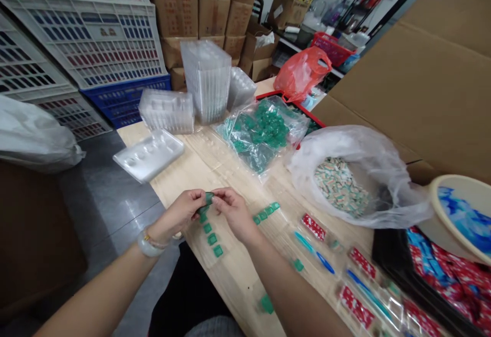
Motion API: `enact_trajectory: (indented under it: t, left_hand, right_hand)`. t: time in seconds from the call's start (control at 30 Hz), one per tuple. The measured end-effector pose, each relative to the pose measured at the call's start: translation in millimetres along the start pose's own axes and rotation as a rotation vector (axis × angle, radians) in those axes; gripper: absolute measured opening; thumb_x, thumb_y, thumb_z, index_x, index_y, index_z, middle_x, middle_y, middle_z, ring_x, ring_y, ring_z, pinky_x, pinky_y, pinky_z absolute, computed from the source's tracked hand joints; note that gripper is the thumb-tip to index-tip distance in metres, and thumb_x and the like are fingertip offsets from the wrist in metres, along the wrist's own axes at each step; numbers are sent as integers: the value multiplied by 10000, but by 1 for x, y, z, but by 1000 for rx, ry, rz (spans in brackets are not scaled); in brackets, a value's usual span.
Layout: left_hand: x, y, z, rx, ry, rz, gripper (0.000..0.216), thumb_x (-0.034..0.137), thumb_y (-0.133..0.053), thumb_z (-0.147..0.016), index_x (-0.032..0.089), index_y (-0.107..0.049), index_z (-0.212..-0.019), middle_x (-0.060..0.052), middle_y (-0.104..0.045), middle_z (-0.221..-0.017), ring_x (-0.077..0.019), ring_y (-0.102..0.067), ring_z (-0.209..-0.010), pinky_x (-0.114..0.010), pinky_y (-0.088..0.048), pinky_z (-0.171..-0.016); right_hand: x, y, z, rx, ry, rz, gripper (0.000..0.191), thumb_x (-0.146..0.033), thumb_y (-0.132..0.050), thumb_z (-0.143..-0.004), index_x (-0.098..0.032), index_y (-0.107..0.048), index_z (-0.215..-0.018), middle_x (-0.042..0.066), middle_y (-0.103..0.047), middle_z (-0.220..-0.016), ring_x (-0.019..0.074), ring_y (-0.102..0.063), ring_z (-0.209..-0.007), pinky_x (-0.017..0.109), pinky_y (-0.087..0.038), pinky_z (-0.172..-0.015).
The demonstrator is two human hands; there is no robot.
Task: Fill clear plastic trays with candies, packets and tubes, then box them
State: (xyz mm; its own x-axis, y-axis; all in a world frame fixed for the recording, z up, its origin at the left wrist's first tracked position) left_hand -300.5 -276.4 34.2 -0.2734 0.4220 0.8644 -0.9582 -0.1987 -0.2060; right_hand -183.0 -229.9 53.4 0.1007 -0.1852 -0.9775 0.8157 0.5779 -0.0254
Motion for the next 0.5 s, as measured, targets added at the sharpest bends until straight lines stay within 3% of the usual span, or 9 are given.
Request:
enact_trajectory:
  t: [0.1,0.23,0.33,0.5]
  left_hand:
    - [9,1,-11,-62,8,-98,248,366,-546,-673,138,-492,-589,75,-364,-448,-30,-315,-347,-158,-230,-335]
    - [22,20,-28,122,-95,-238,244,263,-512,-699,119,-576,-885,33,-511,-565,-52,-435,-415,-157,-319,-374]
    - [20,29,-45,172,-117,-258,262,176,-487,-696,119,-576,-936,10,-560,-620,-68,-496,-468,-165,-378,-421]
    - [7,31,-57,163,-68,-165,226,87,-479,-677,121,-589,-871,-9,-599,-699,-77,-536,-517,-200,-447,-509]
  right_hand:
    - [5,15,-14,67,-24,9,220,-360,-582,-695,-177,-556,-813,-22,-503,-621,90,-439,-524,240,-380,-517]
    - [10,29,-36,291,158,438,164,-317,-539,-733,-168,-581,-787,16,-522,-678,123,-483,-598,263,-398,-579]
    - [15,19,-49,241,225,877,146,-243,-489,-781,-148,-596,-813,67,-551,-793,152,-516,-719,274,-405,-666]
    - [24,-1,-57,181,81,1283,196,-263,-425,-835,-140,-572,-876,109,-569,-871,177,-543,-735,281,-404,-634]
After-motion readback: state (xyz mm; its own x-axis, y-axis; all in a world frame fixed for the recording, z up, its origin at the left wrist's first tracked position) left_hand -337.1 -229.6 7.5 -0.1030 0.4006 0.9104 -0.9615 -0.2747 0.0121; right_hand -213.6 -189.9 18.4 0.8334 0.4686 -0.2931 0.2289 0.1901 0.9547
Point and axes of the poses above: each hand's wrist, its own z-axis away from the middle knuckle, its own y-axis out of the back of the hand, x = y × z, the point moved 2 cm from there along -z, towards the middle knuckle
